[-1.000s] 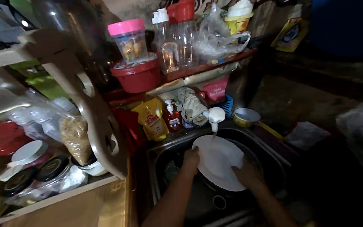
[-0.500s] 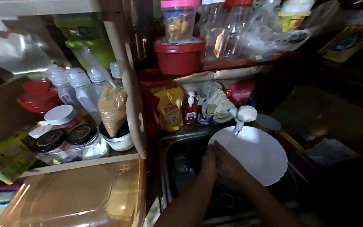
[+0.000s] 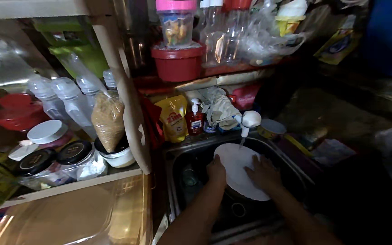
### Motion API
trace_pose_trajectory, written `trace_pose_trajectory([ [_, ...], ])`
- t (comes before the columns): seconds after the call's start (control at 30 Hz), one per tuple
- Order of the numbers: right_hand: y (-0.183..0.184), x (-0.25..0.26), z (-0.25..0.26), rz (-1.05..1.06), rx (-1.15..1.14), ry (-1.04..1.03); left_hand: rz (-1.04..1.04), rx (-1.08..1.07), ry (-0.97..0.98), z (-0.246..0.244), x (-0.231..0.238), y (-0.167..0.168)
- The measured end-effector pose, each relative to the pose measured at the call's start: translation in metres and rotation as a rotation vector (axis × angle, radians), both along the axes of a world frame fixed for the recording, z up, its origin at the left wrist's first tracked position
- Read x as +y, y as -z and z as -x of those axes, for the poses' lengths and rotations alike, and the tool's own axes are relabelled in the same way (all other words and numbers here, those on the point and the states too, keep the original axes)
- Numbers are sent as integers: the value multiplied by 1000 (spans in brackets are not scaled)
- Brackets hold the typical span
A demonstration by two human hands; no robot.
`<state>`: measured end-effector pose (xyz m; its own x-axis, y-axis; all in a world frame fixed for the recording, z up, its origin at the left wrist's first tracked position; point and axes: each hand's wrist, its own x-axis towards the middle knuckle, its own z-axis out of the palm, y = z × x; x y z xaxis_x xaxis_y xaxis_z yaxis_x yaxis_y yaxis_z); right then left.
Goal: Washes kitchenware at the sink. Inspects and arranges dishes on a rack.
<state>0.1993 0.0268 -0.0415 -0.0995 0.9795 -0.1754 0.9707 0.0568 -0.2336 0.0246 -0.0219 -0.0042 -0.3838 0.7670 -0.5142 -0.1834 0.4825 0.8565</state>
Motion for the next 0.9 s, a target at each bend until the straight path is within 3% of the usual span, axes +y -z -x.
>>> trace_pose_trajectory([
  [0.2, 8, 2, 69, -56, 117, -261, -15, -221, -10, -5, -5, 32],
  [0.3, -6, -23, 87, 45, 213, -356, -58, -366, -103, -6, 0, 44],
  [0.43, -25, -67, 60, 60, 93, -403, -65, -199, -67, -1, 6, 32],
  [0.57, -6, -69, -5, -385, 44, -125, -149, -337, -102, -8, 19, 36],
  [0.63, -15, -59, -27, -465, 212, 124, -156, -419, -83, -14, 23, 40],
  [0.7, -35, -54, -32, -448, 607, 388, -141, -448, -48, -21, 27, 47],
  [0.8, -57, -56, -23, -256, 1186, 717, -175, -340, 67, -30, 32, 58],
  [0.9, -66, -66, -22, -151, 1149, 740, -195, -22, 206, -35, 40, 56],
])
